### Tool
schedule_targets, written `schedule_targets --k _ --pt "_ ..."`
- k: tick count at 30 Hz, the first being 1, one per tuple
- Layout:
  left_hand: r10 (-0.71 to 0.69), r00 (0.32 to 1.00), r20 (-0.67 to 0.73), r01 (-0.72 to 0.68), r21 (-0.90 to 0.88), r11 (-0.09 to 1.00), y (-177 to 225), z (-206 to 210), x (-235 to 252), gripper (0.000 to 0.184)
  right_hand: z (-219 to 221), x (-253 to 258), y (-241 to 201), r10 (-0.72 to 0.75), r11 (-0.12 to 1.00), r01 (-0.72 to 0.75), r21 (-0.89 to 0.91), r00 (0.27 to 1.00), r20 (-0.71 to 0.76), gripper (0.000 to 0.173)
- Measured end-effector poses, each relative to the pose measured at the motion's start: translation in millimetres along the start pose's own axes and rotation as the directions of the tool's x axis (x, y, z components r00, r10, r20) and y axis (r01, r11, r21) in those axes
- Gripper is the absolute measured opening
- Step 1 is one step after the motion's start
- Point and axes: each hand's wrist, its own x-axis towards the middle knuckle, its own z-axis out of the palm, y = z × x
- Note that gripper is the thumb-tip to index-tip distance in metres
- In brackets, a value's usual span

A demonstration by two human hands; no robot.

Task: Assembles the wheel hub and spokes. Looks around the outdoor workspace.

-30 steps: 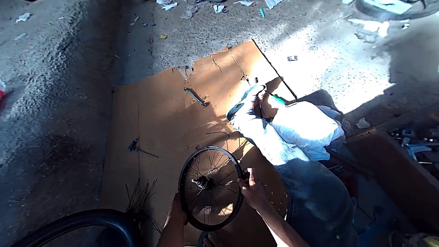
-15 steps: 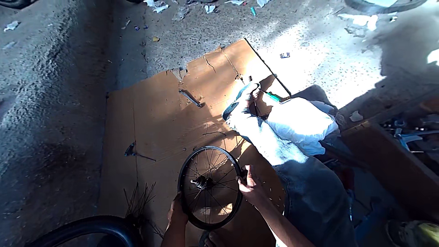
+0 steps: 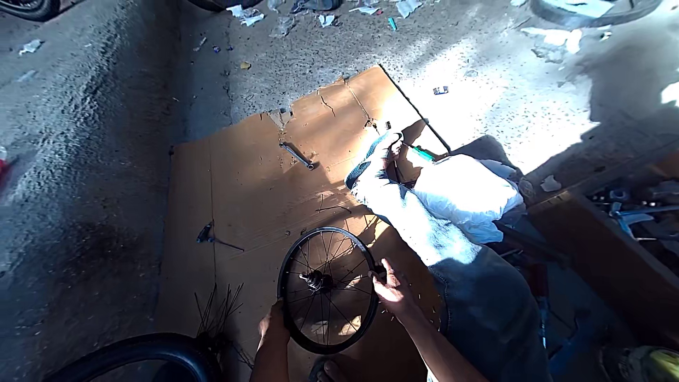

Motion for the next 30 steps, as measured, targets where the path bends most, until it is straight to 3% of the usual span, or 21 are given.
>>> schedule_targets --k 3,5,7,9,10,12,13,15,16,18,20,22,24,26,30 --pt "0.134 0.981 -0.141 -0.081 0.330 0.940 28.0 -14.3 -25.5 0.049 -4.8 -2.1 -3.3 0.040 0.998 -0.040 0.044 0.999 -0.001 0.039" --pt "0.325 0.921 -0.215 -0.232 0.367 0.901 48.5 -24.1 -43.4 0.054 -6.5 -4.0 -6.8 0.051 0.997 -0.050 0.067 0.998 -0.021 0.039" --pt "0.574 0.806 -0.144 -0.496 0.366 0.788 72.0 -29.8 -72.6 0.051 -7.2 -5.1 -9.3 0.061 0.994 -0.057 0.098 0.997 -0.043 0.035" --pt "0.771 0.637 0.026 -0.722 0.373 0.583 91.7 -25.5 -105.1 0.036 -6.7 -4.3 -7.4 0.040 0.991 -0.034 0.127 0.998 -0.043 0.030" --pt "0.814 0.571 0.107 -0.775 0.399 0.490 98.9 -20.2 -120.8 0.030 -6.7 -3.1 -5.0 0.018 0.991 -0.015 0.133 1.000 -0.025 0.028" --pt "0.837 0.535 0.113 -0.788 0.425 0.446 96.2 -11.2 -138.2 0.028 -6.5 -2.9 -1.0 -0.019 0.988 0.021 0.156 1.000 -0.013 0.025" --pt "0.831 0.556 0.030 -0.774 0.382 0.504 84.1 -11.7 -135.2 0.033 -7.7 -6.2 -1.9 -0.011 0.987 0.013 0.162 1.000 -0.012 0.025" --pt "0.679 0.708 -0.193 -0.634 0.249 0.732 51.9 -14.6 -119.4 0.048 -11.4 -10.5 -8.1 0.044 0.988 -0.044 0.147 0.999 -0.002 0.038" --pt "0.506 0.821 -0.264 -0.475 0.177 0.862 34.6 -14.2 -111.7 0.052 -12.9 -11.3 -10.4 0.068 0.988 -0.070 0.138 0.997 0.022 0.048" --pt "0.116 0.971 -0.211 -0.124 -0.023 0.992 1.9 -8.5 -97.9 0.051 -8.7 -8.0 -8.5 0.057 0.992 -0.056 0.117 0.998 -0.003 0.044" --pt "-0.106 0.993 -0.058 0.091 -0.220 0.971 -9.9 -6.9 -109.6 0.048 -4.7 -4.7 -5.3 0.009 0.995 -0.007 0.103 1.000 -0.020 0.030" --pt "-0.244 0.959 0.144 0.273 -0.236 0.932 9.7 -29.5 -144.7 0.045 -4.8 -4.0 -6.3 -0.007 0.995 0.007 0.104 1.000 -0.002 0.027" --pt "-0.228 0.960 0.163 0.264 -0.253 0.931 4.9 -27.0 -140.1 0.043 -6.5 -3.9 -8.8 0.012 0.994 -0.013 0.107 1.000 0.013 0.031" --pt "-0.139 0.989 0.060 0.151 -0.341 0.928 -29.6 -0.7 -94.1 0.041 -6.4 -3.9 -7.0 0.031 0.993 -0.034 0.116 0.999 0.024 0.031" --pt "-0.150 0.980 0.128 0.185 -0.330 0.926 -41.8 -1.2 -70.6 0.041 -4.8 -3.8 -4.9 0.031 0.994 -0.034 0.099 0.999 0.029 0.031"
